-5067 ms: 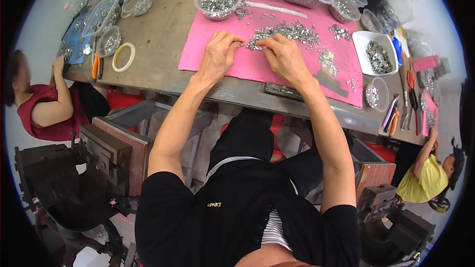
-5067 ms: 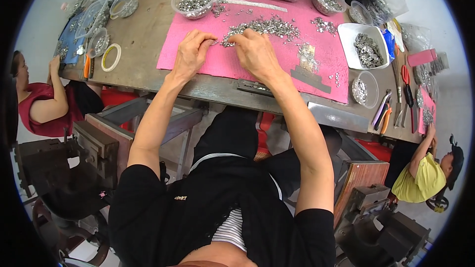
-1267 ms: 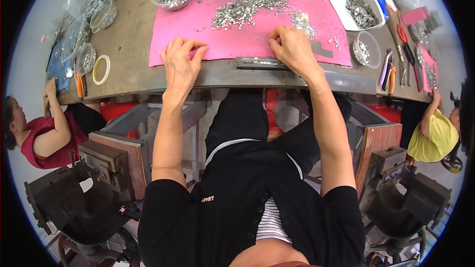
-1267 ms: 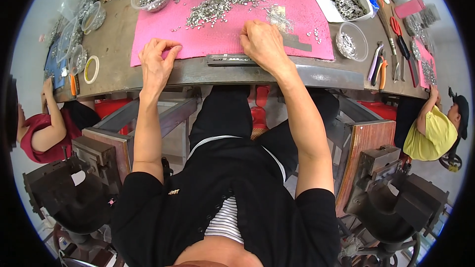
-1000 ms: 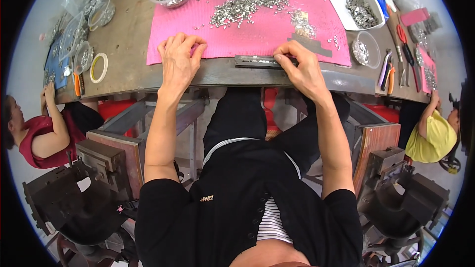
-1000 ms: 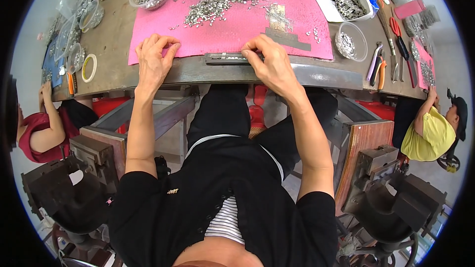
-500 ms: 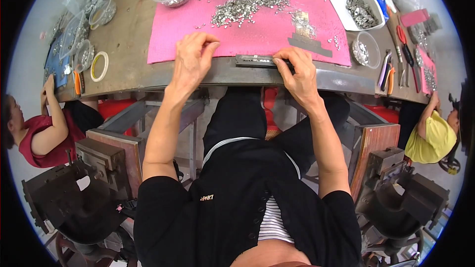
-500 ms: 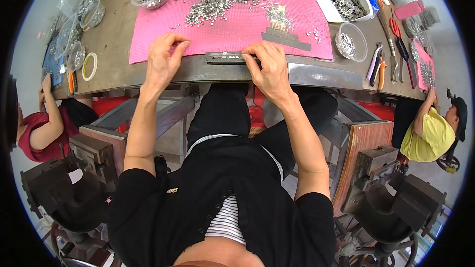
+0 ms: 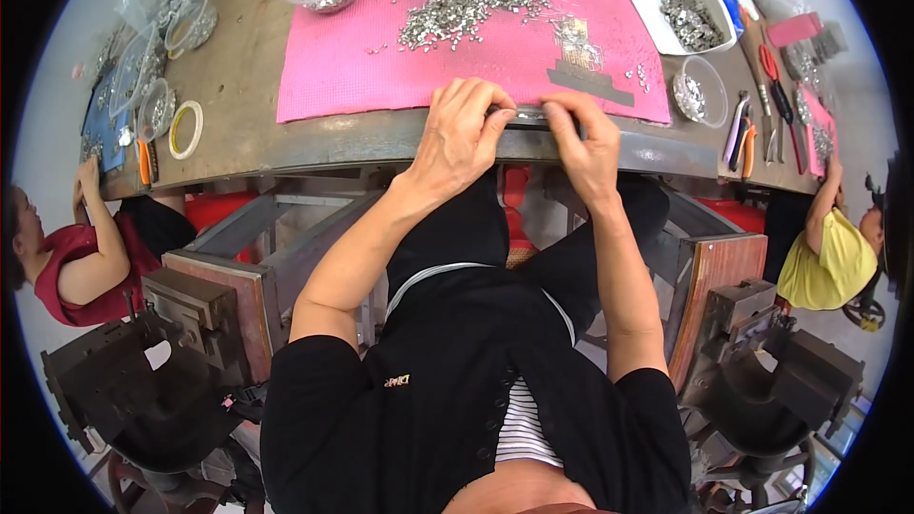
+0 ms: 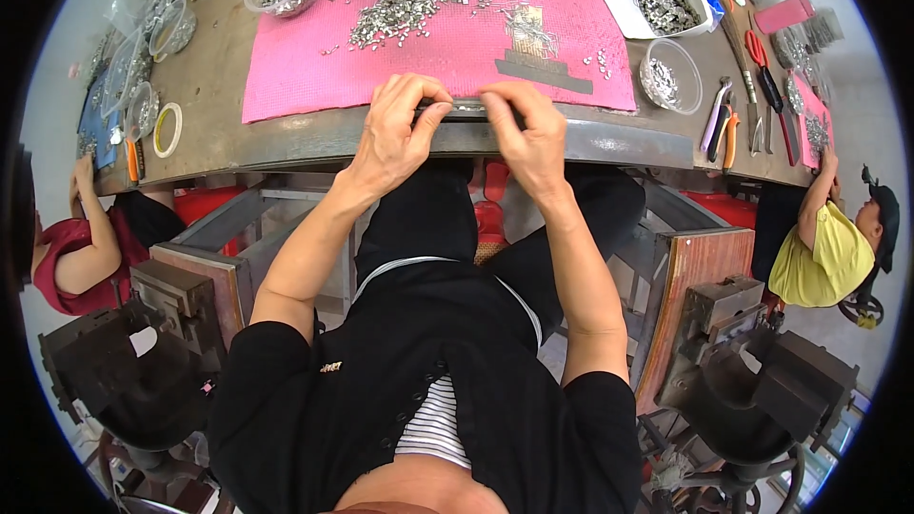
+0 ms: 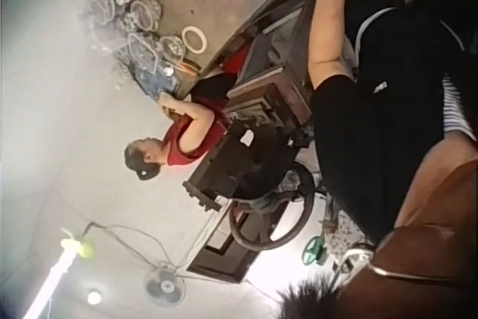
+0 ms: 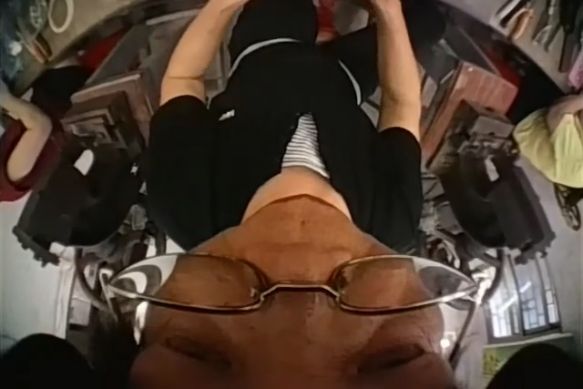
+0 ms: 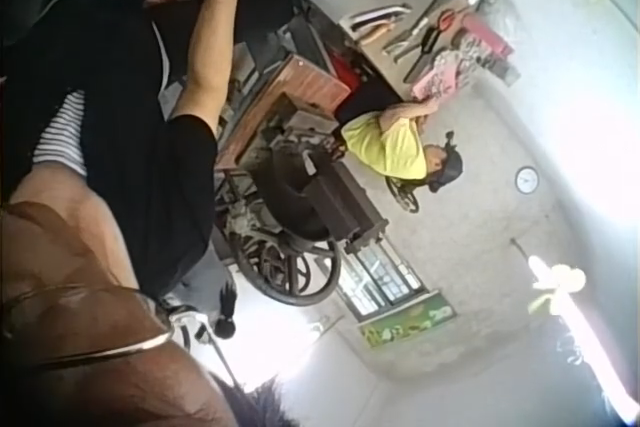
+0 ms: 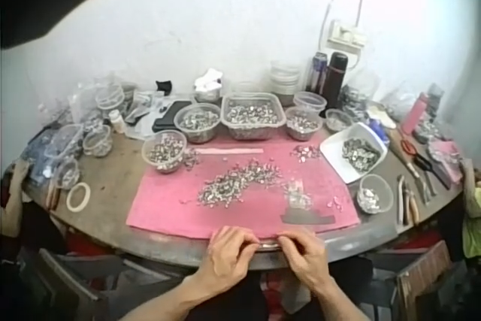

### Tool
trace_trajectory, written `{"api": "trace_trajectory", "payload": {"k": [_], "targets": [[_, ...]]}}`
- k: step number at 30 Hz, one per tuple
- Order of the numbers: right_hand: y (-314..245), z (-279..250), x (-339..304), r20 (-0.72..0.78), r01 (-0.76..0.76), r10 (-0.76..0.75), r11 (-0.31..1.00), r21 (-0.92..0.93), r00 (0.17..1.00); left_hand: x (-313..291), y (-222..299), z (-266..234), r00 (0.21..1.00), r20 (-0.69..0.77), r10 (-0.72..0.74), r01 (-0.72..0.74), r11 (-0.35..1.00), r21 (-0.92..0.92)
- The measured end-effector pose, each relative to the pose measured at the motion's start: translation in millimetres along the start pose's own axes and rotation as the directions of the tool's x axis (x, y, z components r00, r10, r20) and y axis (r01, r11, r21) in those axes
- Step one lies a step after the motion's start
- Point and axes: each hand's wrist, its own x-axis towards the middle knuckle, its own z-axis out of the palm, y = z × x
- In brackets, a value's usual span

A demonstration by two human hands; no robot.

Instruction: Assembling small metal link components onto a jig and using a manual wheel press to secure them.

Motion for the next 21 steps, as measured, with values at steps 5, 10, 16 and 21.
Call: {"api": "trace_trajectory", "payload": {"k": [5, 10, 16, 21], "targets": [[13.3, -8.0, -2.6, -0.05, -0.133, 0.138, 0.986, 0.098, 0.989, -0.4, 0.3, 9.0, 0.998, -0.025, 0.052, -0.051, 0.997, 0.065], [14.8, -6.4, -1.5, -0.057, -0.073, 0.078, 0.994, 0.077, 0.995, 0.4, -2.6, 11.3, 0.999, -0.017, 0.036, -0.034, 0.996, 0.083], [12.1, -6.0, -0.6, -0.04, -0.082, 0.084, 0.994, 0.066, 0.996, 1.1, 3.1, 8.9, 0.993, -0.021, 0.114, -0.109, 0.981, 0.157], [12.8, -6.2, -3.7, -0.059, -0.083, 0.088, 0.993, 0.081, 0.994, -1.1, 1.9, 11.6, 0.979, -0.075, 0.188, -0.175, 0.972, 0.154]]}}
